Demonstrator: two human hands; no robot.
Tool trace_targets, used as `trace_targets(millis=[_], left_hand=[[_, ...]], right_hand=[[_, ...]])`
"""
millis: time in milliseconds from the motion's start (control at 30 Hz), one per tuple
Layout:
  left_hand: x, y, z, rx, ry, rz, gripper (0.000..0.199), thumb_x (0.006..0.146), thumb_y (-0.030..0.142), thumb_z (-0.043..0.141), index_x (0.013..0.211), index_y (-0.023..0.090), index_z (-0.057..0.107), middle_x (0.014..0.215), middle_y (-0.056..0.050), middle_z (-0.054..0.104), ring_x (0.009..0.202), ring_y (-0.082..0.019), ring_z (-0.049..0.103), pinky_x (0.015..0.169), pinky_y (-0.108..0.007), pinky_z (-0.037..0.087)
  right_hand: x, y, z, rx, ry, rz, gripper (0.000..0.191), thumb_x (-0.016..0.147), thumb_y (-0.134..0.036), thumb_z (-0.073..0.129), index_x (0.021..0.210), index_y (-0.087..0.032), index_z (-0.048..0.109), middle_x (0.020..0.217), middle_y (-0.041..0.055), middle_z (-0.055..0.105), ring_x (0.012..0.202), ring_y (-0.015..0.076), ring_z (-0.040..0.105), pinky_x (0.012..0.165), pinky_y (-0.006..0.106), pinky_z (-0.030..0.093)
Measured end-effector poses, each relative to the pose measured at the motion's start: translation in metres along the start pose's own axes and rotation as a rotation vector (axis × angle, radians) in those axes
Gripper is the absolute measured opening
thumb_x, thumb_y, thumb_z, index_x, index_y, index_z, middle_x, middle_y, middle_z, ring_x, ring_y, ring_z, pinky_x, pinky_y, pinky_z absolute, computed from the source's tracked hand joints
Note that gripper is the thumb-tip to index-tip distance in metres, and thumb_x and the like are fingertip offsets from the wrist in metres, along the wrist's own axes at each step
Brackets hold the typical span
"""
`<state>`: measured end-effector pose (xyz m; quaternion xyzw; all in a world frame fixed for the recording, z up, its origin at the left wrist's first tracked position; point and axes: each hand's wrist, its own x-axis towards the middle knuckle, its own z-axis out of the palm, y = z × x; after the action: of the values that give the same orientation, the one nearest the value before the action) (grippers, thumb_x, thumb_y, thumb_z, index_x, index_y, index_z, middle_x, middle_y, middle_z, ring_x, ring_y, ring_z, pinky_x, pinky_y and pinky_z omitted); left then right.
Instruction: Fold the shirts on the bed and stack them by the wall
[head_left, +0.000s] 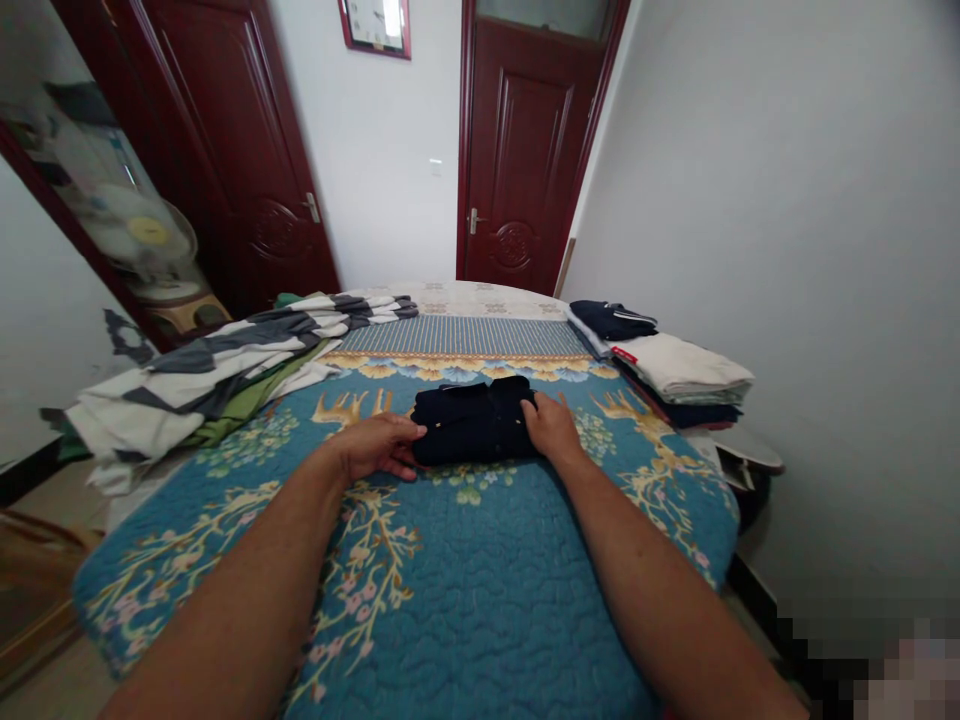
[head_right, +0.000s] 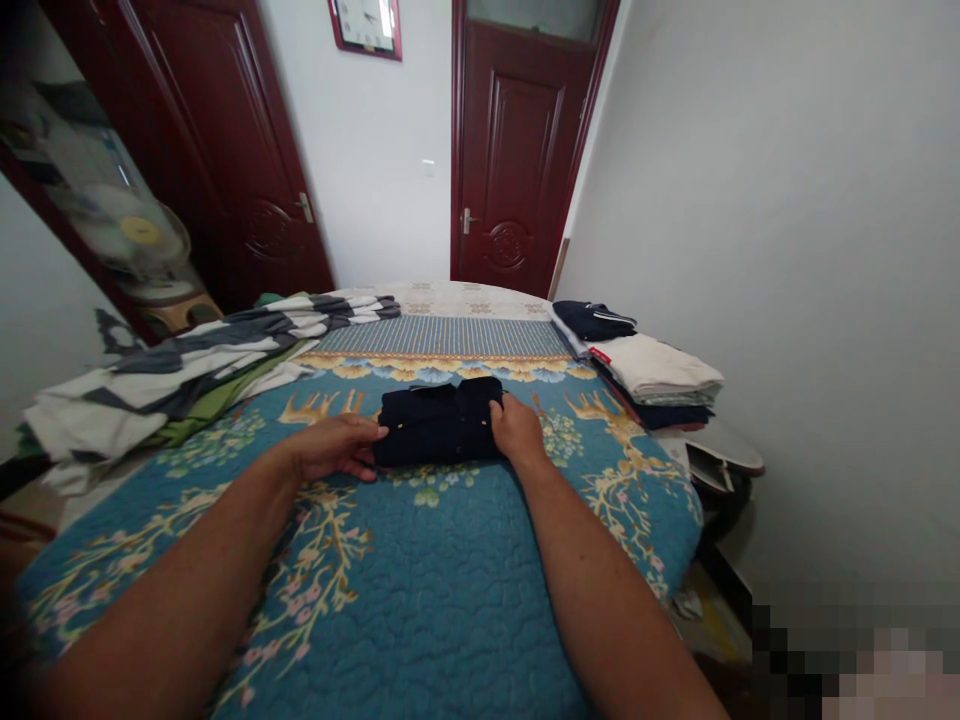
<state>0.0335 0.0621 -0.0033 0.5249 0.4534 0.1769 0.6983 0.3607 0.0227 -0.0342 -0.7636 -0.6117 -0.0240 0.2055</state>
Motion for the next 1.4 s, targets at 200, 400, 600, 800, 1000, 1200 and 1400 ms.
trace_targets(millis=[200,400,600,800,1000,1200,1400], left_hand=[[-0.002,0.008,0.010,0.257,0.249,0.069,0.038,0.073,0.052,0.077,0.090,0.020,0.071,0.084,-0.008,0.075,0.075,-0.024,0.072,0.063,-0.033,0.058],[0.002,0.022,0.020,0.660,0.541,0.447,0.046,0.084,0.062,0.061,0.072,0.020,0.074,0.076,-0.007,0.073,0.078,-0.024,0.065,0.065,-0.029,0.047],[0.024,0.021,0.036,0.304,0.593,0.384,0.051,0.080,0.055,0.074,0.115,0.018,0.075,0.083,-0.006,0.075,0.073,-0.021,0.067,0.058,-0.026,0.045],[0.051,0.003,0.026,0.140,0.660,0.401,0.051,0.084,0.020,0.060,0.134,0.019,0.063,0.088,-0.004,0.076,0.073,-0.019,0.070,0.064,-0.026,0.051],[0.050,0.000,0.014,0.464,0.751,0.386,0.048,0.083,0.014,0.059,0.130,0.018,0.068,0.105,-0.009,0.078,0.094,-0.024,0.073,0.083,-0.032,0.055],[0.040,0.002,0.015,0.689,0.703,0.495,0.036,0.090,0.021,0.057,0.121,0.019,0.074,0.122,-0.011,0.076,0.117,-0.028,0.069,0.109,-0.040,0.050],[0.023,0.018,0.021,0.884,0.708,0.653,0.034,0.098,0.034,0.054,0.119,0.018,0.074,0.125,-0.013,0.074,0.123,-0.029,0.065,0.116,-0.042,0.046]], right_hand=[[-0.001,-0.001,0.003,0.049,0.120,-0.018,0.029,0.108,-0.029,0.046,0.110,-0.016,0.071,0.110,0.0148,0.075,0.105,0.0258,0.067,0.094,0.033,0.044],[0.003,-0.005,0.008,0.115,0.144,-0.113,0.033,0.106,-0.026,0.046,0.129,-0.015,0.068,0.116,0.0146,0.076,0.106,0.0271,0.069,0.096,0.034,0.046],[0.001,-0.005,0.009,0.156,0.106,-0.077,0.037,0.108,-0.029,0.043,0.136,-0.016,0.064,0.112,0.0139,0.077,0.099,0.0288,0.072,0.087,0.034,0.049],[0.006,-0.002,0.010,0.158,0.102,0.023,0.036,0.108,-0.027,0.042,0.136,-0.017,0.064,0.111,0.0135,0.077,0.104,0.0275,0.072,0.092,0.034,0.049],[0.008,0.002,0.012,0.177,0.034,0.043,0.031,0.099,-0.025,0.055,0.127,-0.019,0.067,0.110,0.0124,0.075,0.109,0.0274,0.069,0.097,0.036,0.049],[0.006,0.008,0.013,0.236,0.286,-0.115,0.070,0.087,-0.018,0.058,0.156,-0.020,0.049,0.151,0.0180,0.053,0.139,0.0312,0.051,0.116,0.048,0.043],[0.007,0.005,0.013,0.207,0.187,-0.253,0.070,0.087,-0.010,0.050,0.157,-0.017,0.051,0.142,0.0169,0.058,0.133,0.0293,0.053,0.117,0.046,0.042]])
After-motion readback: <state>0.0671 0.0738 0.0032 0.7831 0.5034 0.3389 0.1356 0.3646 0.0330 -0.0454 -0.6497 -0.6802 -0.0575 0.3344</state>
